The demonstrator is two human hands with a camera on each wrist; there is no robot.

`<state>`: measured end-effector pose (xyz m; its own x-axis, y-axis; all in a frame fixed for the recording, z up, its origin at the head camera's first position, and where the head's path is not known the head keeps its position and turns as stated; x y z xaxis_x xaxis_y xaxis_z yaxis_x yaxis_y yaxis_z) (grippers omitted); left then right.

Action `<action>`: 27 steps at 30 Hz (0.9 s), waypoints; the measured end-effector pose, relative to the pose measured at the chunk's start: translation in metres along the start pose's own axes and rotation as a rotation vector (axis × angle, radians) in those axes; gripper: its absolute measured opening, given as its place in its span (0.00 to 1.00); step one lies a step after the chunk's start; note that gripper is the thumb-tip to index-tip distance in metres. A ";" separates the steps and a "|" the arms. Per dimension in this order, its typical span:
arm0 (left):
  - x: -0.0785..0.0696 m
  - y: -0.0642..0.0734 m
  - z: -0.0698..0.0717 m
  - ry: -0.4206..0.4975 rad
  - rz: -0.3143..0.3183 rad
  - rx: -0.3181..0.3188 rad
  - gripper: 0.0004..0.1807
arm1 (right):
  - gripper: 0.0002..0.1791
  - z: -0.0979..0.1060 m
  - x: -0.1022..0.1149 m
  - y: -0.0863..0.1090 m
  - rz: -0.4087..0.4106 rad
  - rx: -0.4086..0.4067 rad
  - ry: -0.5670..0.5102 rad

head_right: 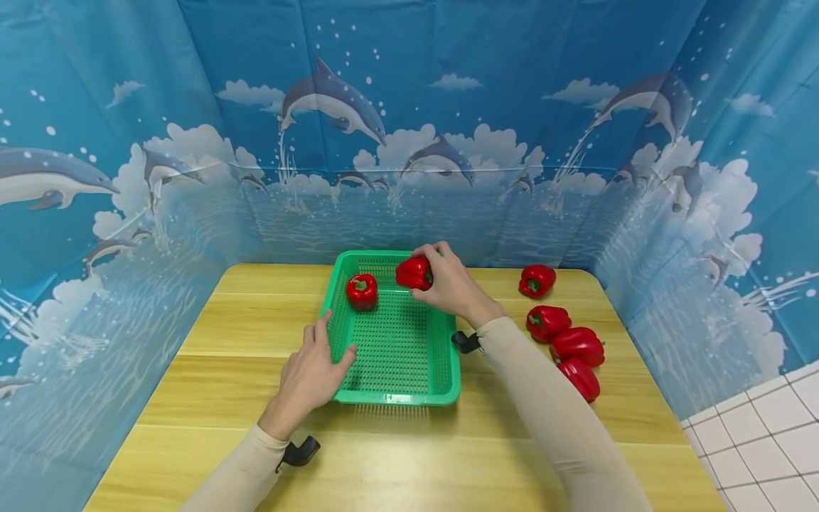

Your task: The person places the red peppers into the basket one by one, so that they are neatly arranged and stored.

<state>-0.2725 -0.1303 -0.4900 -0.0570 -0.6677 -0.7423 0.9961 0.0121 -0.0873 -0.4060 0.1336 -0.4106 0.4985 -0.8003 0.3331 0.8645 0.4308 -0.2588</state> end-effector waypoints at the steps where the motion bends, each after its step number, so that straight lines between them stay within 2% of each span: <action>1: 0.000 0.000 0.000 -0.002 0.001 0.000 0.53 | 0.38 -0.001 0.001 -0.002 0.002 0.004 0.000; 9: 0.000 0.000 0.000 -0.001 0.007 -0.003 0.53 | 0.37 -0.010 0.009 -0.013 0.021 0.032 0.025; 27: 0.001 0.000 -0.001 -0.014 0.004 -0.015 0.53 | 0.40 -0.046 0.013 -0.033 -0.043 0.161 0.124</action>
Point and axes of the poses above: each hand's wrist, its own y-axis away from the middle knuckle, its own z-axis out of the back of the hand, x = y × z, the point moved 7 cm from there along -y, towards the middle knuckle, and after that the axes turned 14 degrees about y, right-handed, at the moved point
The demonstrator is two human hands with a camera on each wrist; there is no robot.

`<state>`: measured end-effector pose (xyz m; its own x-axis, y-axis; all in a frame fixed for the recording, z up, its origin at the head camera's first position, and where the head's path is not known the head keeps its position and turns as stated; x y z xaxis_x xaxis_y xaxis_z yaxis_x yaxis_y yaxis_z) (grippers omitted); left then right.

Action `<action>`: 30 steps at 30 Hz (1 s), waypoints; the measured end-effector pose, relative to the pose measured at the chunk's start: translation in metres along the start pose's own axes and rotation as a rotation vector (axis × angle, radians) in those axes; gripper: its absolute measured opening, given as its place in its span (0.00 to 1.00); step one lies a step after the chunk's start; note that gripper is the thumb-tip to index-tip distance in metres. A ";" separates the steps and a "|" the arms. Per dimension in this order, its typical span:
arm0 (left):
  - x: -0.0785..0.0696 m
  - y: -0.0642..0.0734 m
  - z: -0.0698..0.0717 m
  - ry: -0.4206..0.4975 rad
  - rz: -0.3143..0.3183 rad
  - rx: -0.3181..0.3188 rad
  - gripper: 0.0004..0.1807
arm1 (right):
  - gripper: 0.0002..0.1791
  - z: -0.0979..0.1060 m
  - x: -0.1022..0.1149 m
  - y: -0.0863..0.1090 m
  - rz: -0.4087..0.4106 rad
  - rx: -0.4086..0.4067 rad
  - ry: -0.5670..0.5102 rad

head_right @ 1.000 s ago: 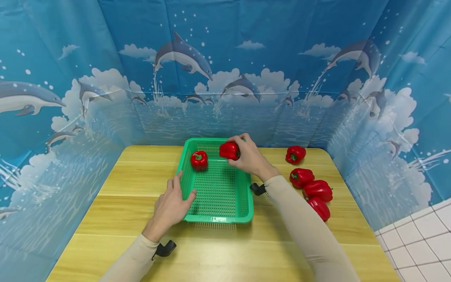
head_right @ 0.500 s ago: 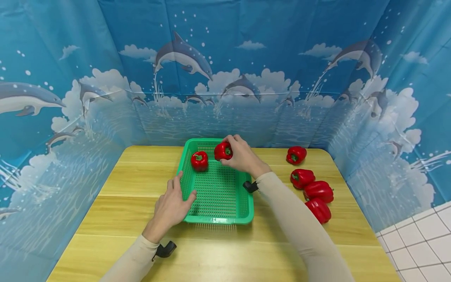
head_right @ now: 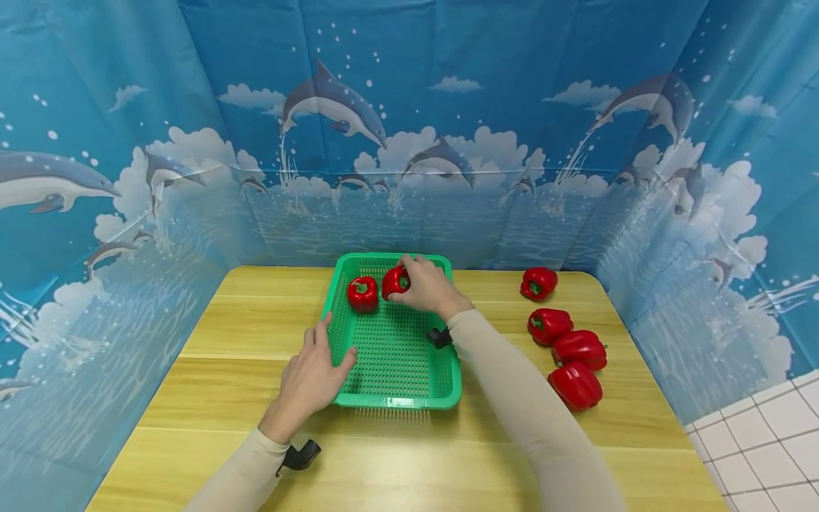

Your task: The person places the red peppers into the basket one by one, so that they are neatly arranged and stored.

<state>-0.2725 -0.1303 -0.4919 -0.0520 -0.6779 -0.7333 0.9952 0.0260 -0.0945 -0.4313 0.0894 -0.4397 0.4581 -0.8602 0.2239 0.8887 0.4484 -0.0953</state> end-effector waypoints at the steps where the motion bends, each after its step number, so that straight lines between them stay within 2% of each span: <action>1: 0.000 0.000 0.000 0.000 0.000 -0.001 0.53 | 0.40 -0.002 0.000 -0.001 -0.008 0.012 -0.006; 9: 0.001 0.000 -0.002 -0.002 0.002 0.003 0.53 | 0.41 -0.020 -0.002 -0.009 -0.091 0.095 -0.042; 18: 0.001 -0.001 -0.002 -0.001 0.005 -0.003 0.52 | 0.43 -0.036 -0.001 -0.016 -0.140 0.153 -0.033; 23: 0.001 -0.001 -0.002 0.004 0.004 -0.003 0.52 | 0.42 -0.049 -0.015 -0.030 -0.127 0.142 -0.042; 26: 0.001 -0.001 -0.001 0.008 0.002 -0.001 0.53 | 0.40 -0.047 -0.014 -0.030 -0.098 0.132 -0.039; 30: 0.002 -0.002 0.000 0.006 0.004 -0.002 0.53 | 0.38 -0.033 -0.001 -0.020 -0.064 0.140 -0.030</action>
Point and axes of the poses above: each hand's wrist, its own y-axis away from the middle knuckle, its own z-axis out of the back of the hand, x = y × z, the point moved 7 cm from there along -y, towards the middle knuckle, and after that the axes turned 14 degrees about y, right-handed, at the moved point
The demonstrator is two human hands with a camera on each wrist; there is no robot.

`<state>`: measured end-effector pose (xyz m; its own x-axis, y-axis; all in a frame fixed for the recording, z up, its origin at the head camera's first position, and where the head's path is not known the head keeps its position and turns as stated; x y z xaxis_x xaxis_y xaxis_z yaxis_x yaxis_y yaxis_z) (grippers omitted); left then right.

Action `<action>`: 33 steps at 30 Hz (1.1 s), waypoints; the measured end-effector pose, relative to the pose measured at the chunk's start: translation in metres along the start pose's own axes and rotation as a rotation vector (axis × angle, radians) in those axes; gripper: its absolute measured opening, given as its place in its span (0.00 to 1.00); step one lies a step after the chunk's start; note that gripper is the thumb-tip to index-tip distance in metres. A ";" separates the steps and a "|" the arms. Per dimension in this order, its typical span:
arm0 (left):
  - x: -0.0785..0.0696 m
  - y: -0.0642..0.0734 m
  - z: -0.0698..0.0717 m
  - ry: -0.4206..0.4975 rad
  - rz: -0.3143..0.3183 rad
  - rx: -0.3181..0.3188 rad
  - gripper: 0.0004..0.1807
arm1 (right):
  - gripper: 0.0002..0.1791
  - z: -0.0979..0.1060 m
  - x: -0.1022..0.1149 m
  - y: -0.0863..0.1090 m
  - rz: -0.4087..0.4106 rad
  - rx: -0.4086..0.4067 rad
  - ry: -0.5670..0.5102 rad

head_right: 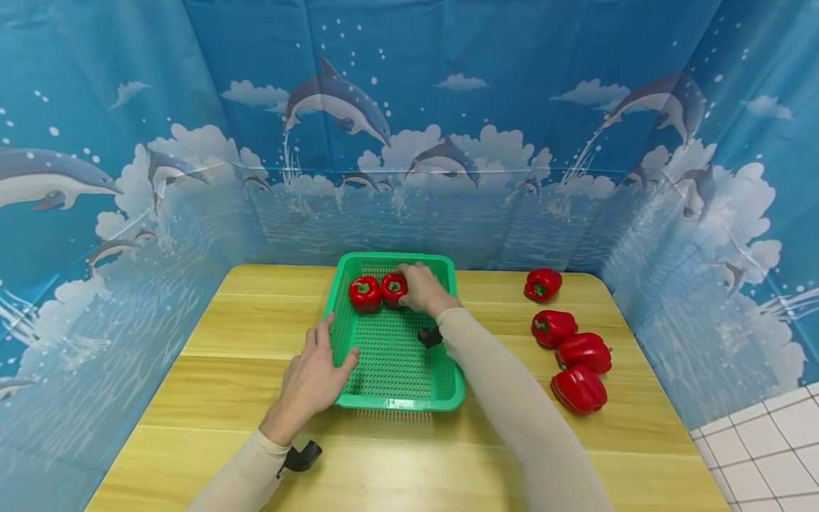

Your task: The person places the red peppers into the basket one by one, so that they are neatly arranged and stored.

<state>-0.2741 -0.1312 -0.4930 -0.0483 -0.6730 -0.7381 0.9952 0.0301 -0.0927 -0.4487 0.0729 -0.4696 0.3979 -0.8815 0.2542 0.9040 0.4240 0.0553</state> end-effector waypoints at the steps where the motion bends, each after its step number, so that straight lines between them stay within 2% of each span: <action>1: 0.000 0.000 0.000 0.000 0.000 0.000 0.53 | 0.39 0.001 0.000 0.000 0.003 0.002 0.002; 2: 0.000 0.000 0.000 0.000 0.001 -0.001 0.53 | 0.40 -0.004 -0.006 -0.005 0.018 -0.001 -0.002; 8: -0.001 0.000 -0.001 0.003 0.002 0.000 0.53 | 0.44 0.001 -0.005 0.000 -0.007 0.012 0.007; 9: -0.001 0.000 -0.001 0.003 0.001 0.000 0.53 | 0.44 0.007 0.001 0.006 -0.024 0.018 0.016; 15: -0.001 0.000 -0.001 0.008 0.003 0.000 0.53 | 0.44 0.018 0.004 0.016 -0.016 -0.009 0.021; 33: -0.001 0.001 0.001 0.005 0.001 -0.006 0.53 | 0.41 0.057 0.000 0.064 0.021 -0.142 0.002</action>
Point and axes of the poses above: each hand's wrist, its own y-axis away from the middle knuckle, its own z-axis out of the back of the hand, x = y × z, the point moved 7 cm from there along -y, towards the middle knuckle, and after that the axes turned 14 degrees about y, right-handed, at the moved point
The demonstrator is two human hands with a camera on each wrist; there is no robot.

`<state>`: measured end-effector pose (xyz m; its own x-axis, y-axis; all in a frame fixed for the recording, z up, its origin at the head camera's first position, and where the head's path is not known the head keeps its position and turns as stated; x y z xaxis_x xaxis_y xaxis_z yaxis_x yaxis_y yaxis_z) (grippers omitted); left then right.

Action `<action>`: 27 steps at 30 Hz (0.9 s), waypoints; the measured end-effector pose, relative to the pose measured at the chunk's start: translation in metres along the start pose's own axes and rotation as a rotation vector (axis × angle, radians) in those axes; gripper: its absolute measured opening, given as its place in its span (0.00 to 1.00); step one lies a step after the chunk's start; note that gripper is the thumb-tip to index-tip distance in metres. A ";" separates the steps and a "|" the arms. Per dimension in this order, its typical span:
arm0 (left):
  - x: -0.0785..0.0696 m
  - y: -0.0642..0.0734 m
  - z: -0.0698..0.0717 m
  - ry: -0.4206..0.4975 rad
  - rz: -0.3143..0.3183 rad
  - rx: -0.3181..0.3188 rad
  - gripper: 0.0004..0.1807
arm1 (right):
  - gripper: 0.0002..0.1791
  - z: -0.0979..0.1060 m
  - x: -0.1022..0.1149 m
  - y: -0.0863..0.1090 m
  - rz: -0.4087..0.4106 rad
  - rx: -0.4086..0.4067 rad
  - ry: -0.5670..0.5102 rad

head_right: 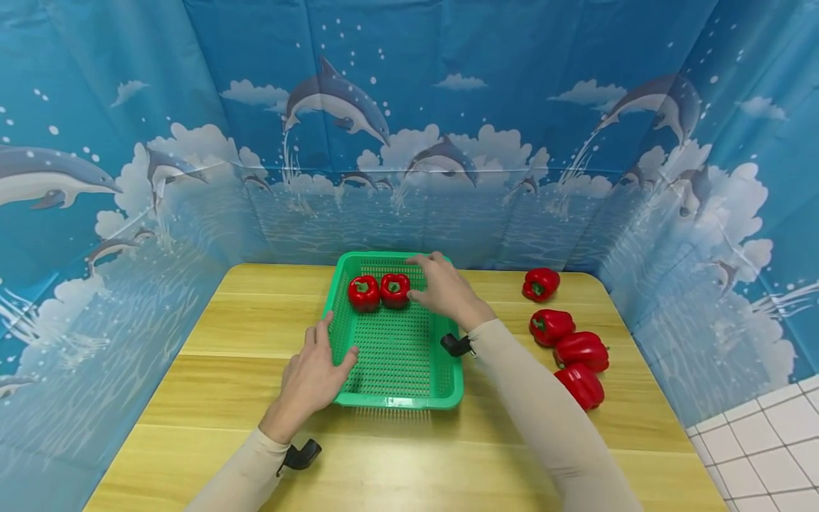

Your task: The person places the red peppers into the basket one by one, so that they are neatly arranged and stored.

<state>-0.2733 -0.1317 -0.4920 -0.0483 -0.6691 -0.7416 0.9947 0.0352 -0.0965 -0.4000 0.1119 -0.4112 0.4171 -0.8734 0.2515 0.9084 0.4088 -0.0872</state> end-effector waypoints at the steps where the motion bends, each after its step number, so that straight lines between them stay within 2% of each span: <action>1: 0.000 0.000 0.000 -0.001 -0.001 -0.001 0.53 | 0.41 0.002 -0.001 0.003 0.001 -0.011 0.000; 10: -0.001 0.000 0.000 0.008 -0.007 -0.002 0.52 | 0.38 0.012 -0.018 0.036 -0.017 -0.095 0.007; 20: -0.002 0.001 0.001 0.002 -0.012 0.003 0.53 | 0.35 0.015 -0.046 0.084 -0.050 -0.158 0.016; 27: -0.001 0.002 0.000 0.001 -0.008 0.005 0.53 | 0.33 0.018 -0.065 0.119 -0.066 -0.234 0.048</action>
<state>-0.2710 -0.1310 -0.4908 -0.0559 -0.6684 -0.7417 0.9948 0.0261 -0.0986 -0.3194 0.2219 -0.4204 0.3520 -0.9102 0.2183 0.9129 0.2824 -0.2947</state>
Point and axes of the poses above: each hand's wrist, its own y-axis away from the middle knuckle, its own z-axis out of the back of the hand, x = y × z, the point moved 7 cm from there along -y, towards the middle knuckle, and after that the axes turned 14 degrees about y, right-handed, at the moved point
